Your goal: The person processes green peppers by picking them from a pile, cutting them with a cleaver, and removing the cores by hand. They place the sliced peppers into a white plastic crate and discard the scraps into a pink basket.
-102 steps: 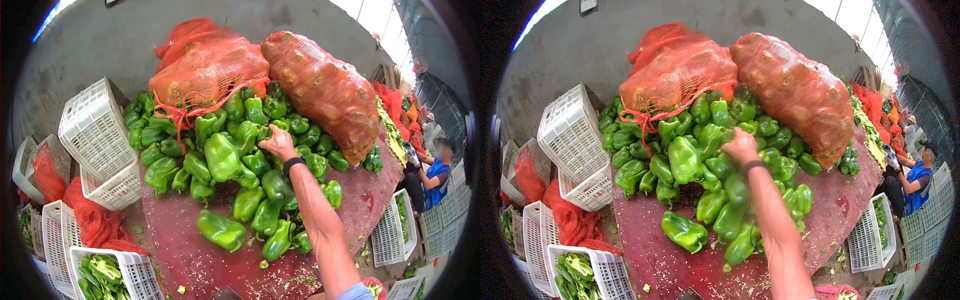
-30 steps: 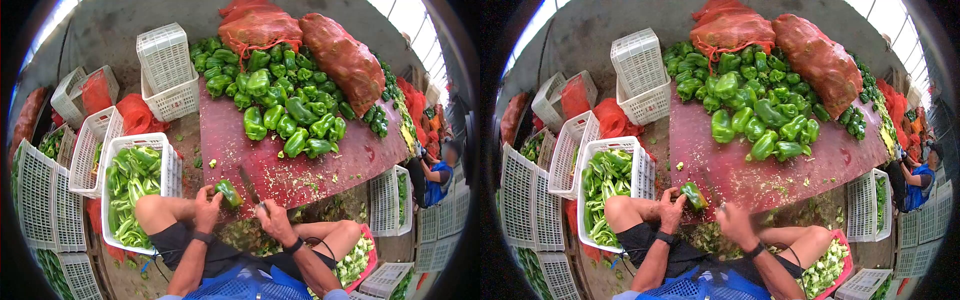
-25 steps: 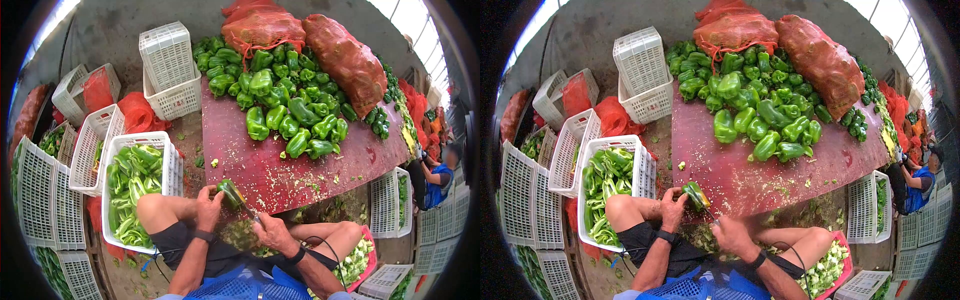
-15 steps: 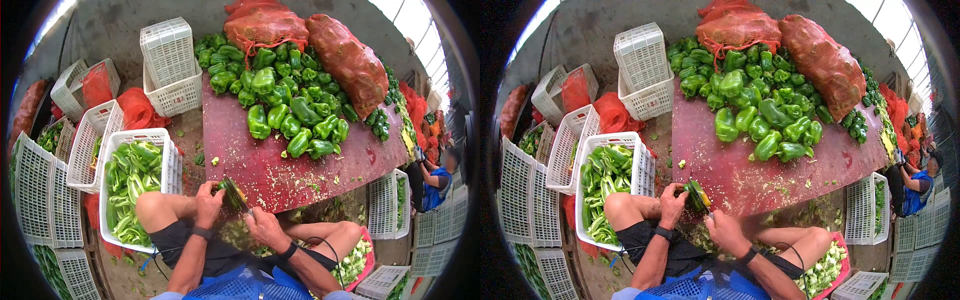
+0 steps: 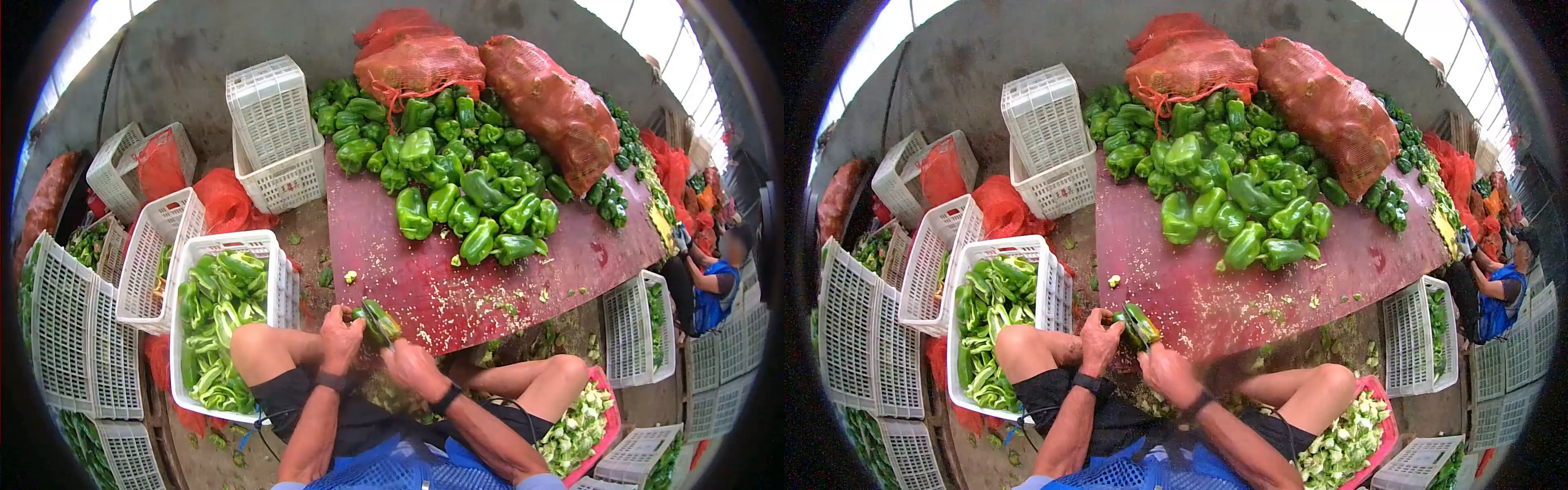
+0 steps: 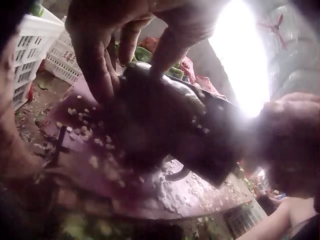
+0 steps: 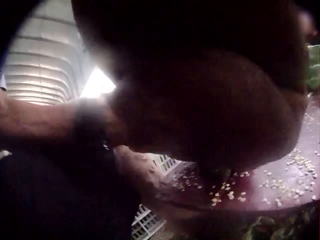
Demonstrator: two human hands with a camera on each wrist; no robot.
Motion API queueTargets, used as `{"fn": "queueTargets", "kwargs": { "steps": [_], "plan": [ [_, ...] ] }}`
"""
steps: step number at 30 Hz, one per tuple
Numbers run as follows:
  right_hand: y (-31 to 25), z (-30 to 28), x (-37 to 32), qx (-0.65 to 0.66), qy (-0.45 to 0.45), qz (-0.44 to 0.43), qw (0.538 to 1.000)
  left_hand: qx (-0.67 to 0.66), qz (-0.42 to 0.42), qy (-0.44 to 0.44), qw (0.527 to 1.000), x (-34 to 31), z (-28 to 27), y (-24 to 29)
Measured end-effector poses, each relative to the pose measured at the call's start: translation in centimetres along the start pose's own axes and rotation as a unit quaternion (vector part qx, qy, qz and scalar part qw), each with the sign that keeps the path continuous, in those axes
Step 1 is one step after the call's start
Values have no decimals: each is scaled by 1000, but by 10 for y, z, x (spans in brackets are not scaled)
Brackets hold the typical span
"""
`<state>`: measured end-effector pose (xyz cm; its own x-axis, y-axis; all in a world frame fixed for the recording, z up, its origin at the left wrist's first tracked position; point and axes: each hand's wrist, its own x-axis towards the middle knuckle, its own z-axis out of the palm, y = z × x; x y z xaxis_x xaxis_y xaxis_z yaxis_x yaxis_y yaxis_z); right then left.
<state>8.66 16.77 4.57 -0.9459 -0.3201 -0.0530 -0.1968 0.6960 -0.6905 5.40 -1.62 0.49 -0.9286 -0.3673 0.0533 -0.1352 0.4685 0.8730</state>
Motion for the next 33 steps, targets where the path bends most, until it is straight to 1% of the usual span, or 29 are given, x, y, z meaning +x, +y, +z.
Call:
{"fn": "queueTargets", "kwargs": {
  "steps": [2, 4, 5, 7, 8, 9, 11, 12, 13, 14, 15, 16, 17, 18, 19, 20, 21, 22, 23, 24, 25, 26, 27, 28, 29, 31, 32, 33],
  "plan": [
    [0, -9, -29, -39, -45, 32, 998, 0, -10, 1, 1000, -1, 0, -9],
    [10, 3, -39, -42, -35, 36, 998, -59, -28, 2, 998, -4, 4, -10],
    [13, 6, -44, -42, -19, 43, 998, -58, -29, -4, 998, -7, 5, -10],
    [19, 13, -37, -47, -4, 47, 998, -49, 44, 26, 997, -3, 10, -3],
    [25, 15, -28, -19, -4, 46, 999, -40, 19, 9, 999, -1, 8, 5],
    [30, 18, -23, 12, -2, 48, 999, -38, 21, 4, 999, -4, 8, 6],
    [37, 10, -11, 34, 1, 61, 998, -35, -9, -13, 999, 0, 7, 7],
    [43, 2, -9, 62, -13, 58, 996, 3, -31, -10, 999, 1, 7, -2],
    [50, -6, -7, 91, -30, 54, 994, 4, -30, -9, 999, 0, 5, -7],
    [48, -18, -8, 77, -45, 90, 992, -20, -43, -19, 999, -3, 2, -14],
    [64, -12, -7, 24, -10, 82, 996, -42, -57, -30, 997, -5, 0, -23],
    [67, -17, -9, -10, 7, 70, 997, -96, -95, -48, 990, -5, 1, -33],
    [68, -25, -8, -46, 26, 57, 997, -94, -97, -48, 990, -7, 2, -35],
    [61, -33, -9, -79, 64, 53, 993, -218, -139, -29, 966, -7, 6, -34],
    [62, -32, -8, -80, 63, 52, 993, -337, -177, -10, 924, -7, 8, -33],
    [63, -30, -6, -139, 140, 18, 980, -356, -167, -5, 920, -6, 8, -32],
    [56, -32, -3, -196, 215, -16, 957, -356, -166, -3, 920, -6, 3, -19],
    [48, -32, 0, -228, 236, -27, 944, -362, -157, -9, 919, -9, -1, -7],
    [34, -29, 0, -226, 236, -24, 945, -367, -148, -16, 918, -12, -2, 3],
    [20, -25, -1, -177, 207, -27, 962, -347, -130, 0, 929, -12, 2, 6],
    [7, -20, -1, -128, 178, -31, 975, -346, -131, -3, 929, -16, 5, 9],
    [-4, -16, -2, -129, 178, -29, 975, -293, -104, -7, 950, -20, 6, 14],
    [-14, -11, -2, -79, 105, 20, 991, -240, -76, -11, 968, -24, 7, 20],
    [-19, -7, -3, -28, 32, 68, 997, -230, -49, -17, 972, -29, 9, 28],
    [-19, -3, -3, -29, 32, 69, 997, -180, -32, -9, 983, -34, 13, 30],
    [-14, 6, -2, 9, 58, 67, 996, -154, -52, -17, 987, -37, 14, 32],
    [-8, 8, -2, 8, 57, 69, 996, -154, -54, -19, 986, -38, 15, 30],
    [-1, 7, -4, -16, 54, 31, 998, -161, -61, -33, 984, -38, 15, 27]
  ]
}}
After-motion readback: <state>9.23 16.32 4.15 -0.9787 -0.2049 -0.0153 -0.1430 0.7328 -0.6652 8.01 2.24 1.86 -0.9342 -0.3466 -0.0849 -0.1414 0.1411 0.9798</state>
